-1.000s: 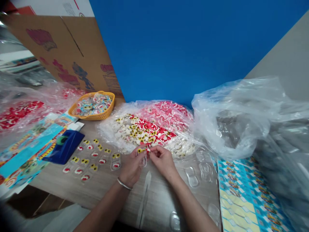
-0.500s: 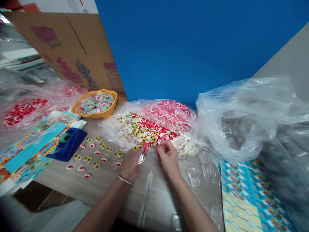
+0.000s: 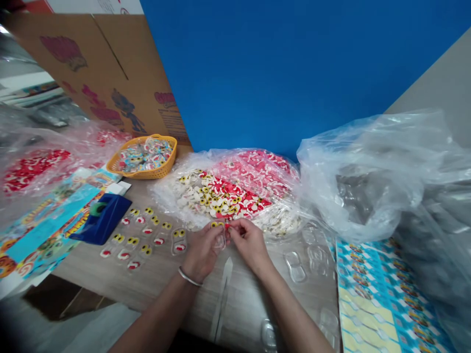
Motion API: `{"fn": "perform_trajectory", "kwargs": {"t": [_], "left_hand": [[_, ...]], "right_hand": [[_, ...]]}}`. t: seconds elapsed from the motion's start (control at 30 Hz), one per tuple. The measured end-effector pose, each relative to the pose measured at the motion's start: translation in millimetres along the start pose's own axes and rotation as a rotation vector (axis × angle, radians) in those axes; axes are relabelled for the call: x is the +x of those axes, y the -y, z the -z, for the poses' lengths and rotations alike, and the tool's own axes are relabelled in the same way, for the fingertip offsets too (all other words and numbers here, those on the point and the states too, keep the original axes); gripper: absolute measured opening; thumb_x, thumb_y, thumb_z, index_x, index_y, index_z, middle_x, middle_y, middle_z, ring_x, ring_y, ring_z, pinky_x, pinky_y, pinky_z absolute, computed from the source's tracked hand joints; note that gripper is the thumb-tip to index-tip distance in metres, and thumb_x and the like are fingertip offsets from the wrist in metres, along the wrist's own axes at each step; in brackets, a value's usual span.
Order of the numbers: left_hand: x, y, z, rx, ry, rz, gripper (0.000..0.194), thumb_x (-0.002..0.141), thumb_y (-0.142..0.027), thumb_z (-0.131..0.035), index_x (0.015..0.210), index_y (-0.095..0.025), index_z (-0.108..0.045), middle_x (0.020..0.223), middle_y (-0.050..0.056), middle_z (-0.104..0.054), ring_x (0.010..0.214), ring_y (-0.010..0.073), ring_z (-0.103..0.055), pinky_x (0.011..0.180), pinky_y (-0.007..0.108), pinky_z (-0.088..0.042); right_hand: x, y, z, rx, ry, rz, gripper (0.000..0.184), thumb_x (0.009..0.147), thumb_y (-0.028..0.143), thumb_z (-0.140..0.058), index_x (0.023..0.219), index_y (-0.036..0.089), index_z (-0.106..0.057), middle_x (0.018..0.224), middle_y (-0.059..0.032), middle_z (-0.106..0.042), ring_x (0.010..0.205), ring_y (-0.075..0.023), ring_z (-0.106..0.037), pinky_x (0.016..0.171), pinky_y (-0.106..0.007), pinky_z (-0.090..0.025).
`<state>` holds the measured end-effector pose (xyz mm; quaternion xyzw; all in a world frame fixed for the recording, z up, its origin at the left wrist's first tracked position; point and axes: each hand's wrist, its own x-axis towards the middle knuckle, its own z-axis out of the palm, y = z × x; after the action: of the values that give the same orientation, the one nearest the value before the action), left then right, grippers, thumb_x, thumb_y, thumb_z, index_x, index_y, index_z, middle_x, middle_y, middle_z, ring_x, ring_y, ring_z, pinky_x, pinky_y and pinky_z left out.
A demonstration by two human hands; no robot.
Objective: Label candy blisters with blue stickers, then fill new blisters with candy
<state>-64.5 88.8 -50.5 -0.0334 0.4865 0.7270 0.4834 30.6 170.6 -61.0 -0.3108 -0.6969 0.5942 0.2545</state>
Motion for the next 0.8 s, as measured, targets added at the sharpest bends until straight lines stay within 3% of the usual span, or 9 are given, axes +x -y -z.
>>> {"fn": "perform_trajectory", "kwargs": {"t": [0.17,0.37,0.53,0.8], "left_hand": [[-2.0,-0.2,2.8,0.014,0.013,0.017,0.025,0.069,-0.022,-0.071,0.091,-0.019,-0.059,0.081,0.001,-0.066,0.064,0.0136,-0.062,0.06,0.025,-0.046],[-3.9,0.2,-0.6,-0.05,0.127,0.001,0.017,0.072,-0.025,-0.066,0.087,-0.017,-0.062,0.085,0.003,-0.067,0.079,0.0165,-0.064,0.065,0.025,-0.046],[-7.7,-1.9,-2.1,0.019,0.121,0.015,0.017,0.071,-0.025,-0.065,0.085,-0.015,-0.064,0.083,0.005,-0.069,0.079,0.0163,-0.065,0.066,0.023,-0.046],[-12.7,-3.8,6.3,0.044,0.065,0.033,0.02,0.074,-0.029,-0.063,0.091,-0.018,-0.061,0.09,0.006,-0.071,0.079,0.019,-0.068,0.069,0.028,-0.05]], "right_hand": [[-14.9,5.5,3.8,-0.215,-0.055,0.162,0.006,0.086,0.024,-0.059,0.086,0.02,-0.063,0.082,-0.0021,-0.065,0.068,-0.0141,-0.059,0.061,-0.024,-0.047],[-33.6,12.4,0.9,-0.541,0.032,0.484,0.013,0.092,0.016,-0.053,0.097,0.02,-0.064,0.099,-0.0074,-0.064,0.097,-0.0195,-0.06,0.084,-0.032,-0.049],[-38.5,11.7,1.0,-0.849,0.106,0.614,0.015,0.095,0.018,-0.052,0.098,0.019,-0.067,0.099,-0.0085,-0.067,0.093,-0.0211,-0.059,0.082,-0.034,-0.051],[-55.8,8.9,0.0,-1.017,0.15,0.742,0.022,0.095,0.02,-0.051,0.112,0.016,-0.065,0.106,-0.0117,-0.067,0.094,-0.0232,-0.059,0.081,-0.038,-0.051]]}}
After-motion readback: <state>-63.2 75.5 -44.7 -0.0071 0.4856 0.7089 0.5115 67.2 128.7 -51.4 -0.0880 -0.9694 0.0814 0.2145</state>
